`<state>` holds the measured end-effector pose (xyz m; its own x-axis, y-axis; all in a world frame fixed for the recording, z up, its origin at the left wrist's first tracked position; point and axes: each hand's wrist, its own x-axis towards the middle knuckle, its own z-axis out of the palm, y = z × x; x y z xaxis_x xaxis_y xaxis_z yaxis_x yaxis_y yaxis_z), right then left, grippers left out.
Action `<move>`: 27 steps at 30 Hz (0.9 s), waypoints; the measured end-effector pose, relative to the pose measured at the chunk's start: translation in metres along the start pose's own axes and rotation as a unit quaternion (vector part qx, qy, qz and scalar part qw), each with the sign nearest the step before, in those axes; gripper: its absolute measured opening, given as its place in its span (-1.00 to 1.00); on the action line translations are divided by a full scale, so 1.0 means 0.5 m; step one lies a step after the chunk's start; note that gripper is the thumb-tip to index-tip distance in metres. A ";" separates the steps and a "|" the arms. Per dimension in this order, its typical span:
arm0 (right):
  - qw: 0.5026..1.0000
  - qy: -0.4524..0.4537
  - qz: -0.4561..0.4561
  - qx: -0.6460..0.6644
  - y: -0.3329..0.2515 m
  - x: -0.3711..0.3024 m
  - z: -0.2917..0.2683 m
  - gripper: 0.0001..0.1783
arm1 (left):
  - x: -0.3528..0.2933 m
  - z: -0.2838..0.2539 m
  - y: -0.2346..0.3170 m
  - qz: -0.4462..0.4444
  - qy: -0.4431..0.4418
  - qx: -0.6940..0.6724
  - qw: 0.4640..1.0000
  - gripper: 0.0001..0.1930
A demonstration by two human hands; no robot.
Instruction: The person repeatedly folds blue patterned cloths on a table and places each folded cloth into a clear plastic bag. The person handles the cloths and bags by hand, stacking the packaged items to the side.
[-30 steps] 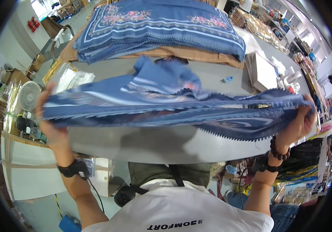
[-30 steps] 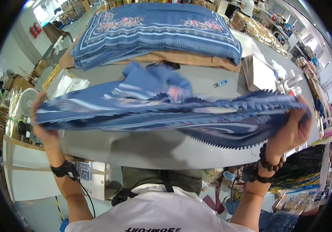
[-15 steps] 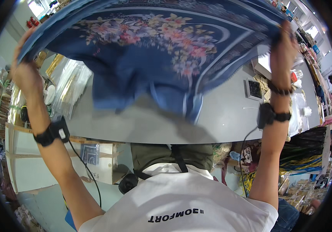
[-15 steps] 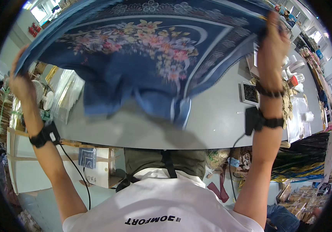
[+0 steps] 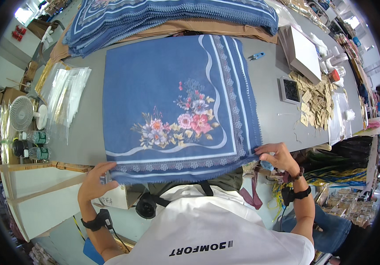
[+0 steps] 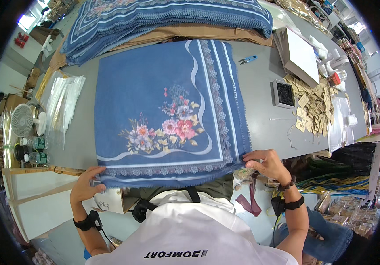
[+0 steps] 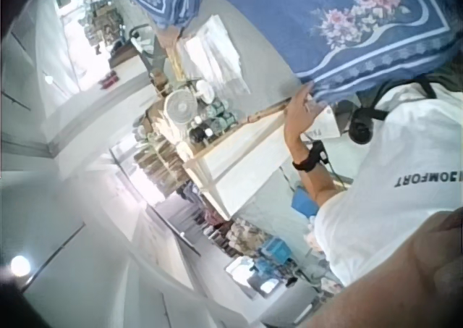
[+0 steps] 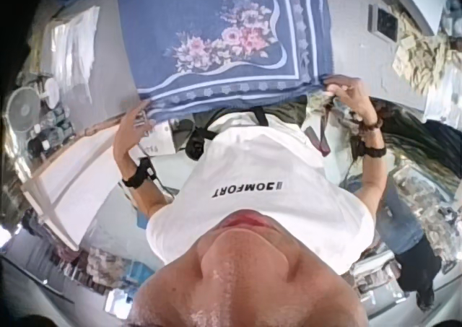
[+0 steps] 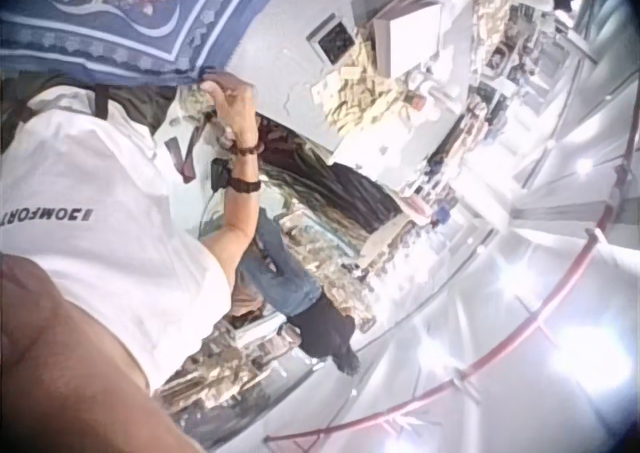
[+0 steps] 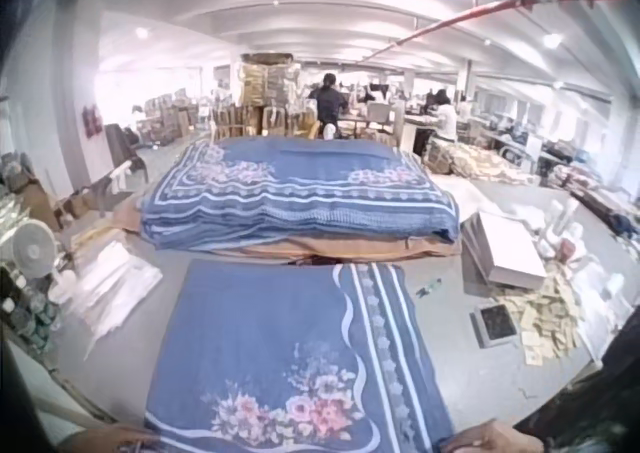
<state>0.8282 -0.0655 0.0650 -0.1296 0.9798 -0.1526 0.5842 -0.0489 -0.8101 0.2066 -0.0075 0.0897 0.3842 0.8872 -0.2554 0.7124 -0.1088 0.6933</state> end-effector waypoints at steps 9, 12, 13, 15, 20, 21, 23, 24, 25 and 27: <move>0.963 0.233 0.052 -0.127 0.083 0.481 -0.065 -0.55 | 0.445 -0.088 -0.168 -0.064 0.283 -0.059 0.955 -0.51; 0.930 0.300 0.043 -0.209 0.121 0.647 -0.058 -0.39 | 0.620 -0.113 -0.151 -0.120 0.283 -0.166 0.937 -0.49; 0.904 0.328 0.043 -0.269 0.125 0.683 -0.042 -0.37 | 0.658 -0.112 -0.142 -0.123 0.283 -0.156 0.938 -0.51; 0.908 0.322 0.065 -0.261 0.114 0.729 -0.039 -0.38 | 0.706 -0.113 -0.127 -0.128 0.284 -0.123 0.942 -0.54; 0.955 0.236 -0.031 0.176 0.056 0.683 -0.055 -0.66 | 0.660 -0.131 -0.106 0.008 0.299 -0.211 0.931 -0.61; 0.951 0.235 -0.077 0.186 0.053 0.638 -0.059 -0.74 | 0.623 -0.124 -0.108 0.047 0.311 -0.279 0.907 -0.62; 0.955 0.198 -0.123 0.183 0.059 0.526 -0.054 -0.84 | 0.509 -0.082 -0.125 0.080 0.342 -0.340 0.872 -0.60; 0.964 0.168 -0.120 0.167 0.063 0.473 -0.054 -0.84 | 0.454 -0.062 -0.137 0.119 0.357 -0.325 0.867 -0.60; 0.979 0.148 -0.124 0.071 0.070 0.418 -0.047 -0.87 | 0.397 -0.048 -0.152 0.053 0.330 -0.290 0.897 -0.64; 0.985 0.104 -0.122 -0.064 0.085 0.337 -0.037 -0.83 | 0.332 -0.032 -0.189 0.049 0.298 -0.157 0.940 -0.70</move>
<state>0.8460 0.1008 0.0151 -0.1200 0.9785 0.1676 0.6543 0.2049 -0.7279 0.1936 0.1572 -0.0073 -0.0244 0.9838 0.1776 0.4455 -0.1484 0.8829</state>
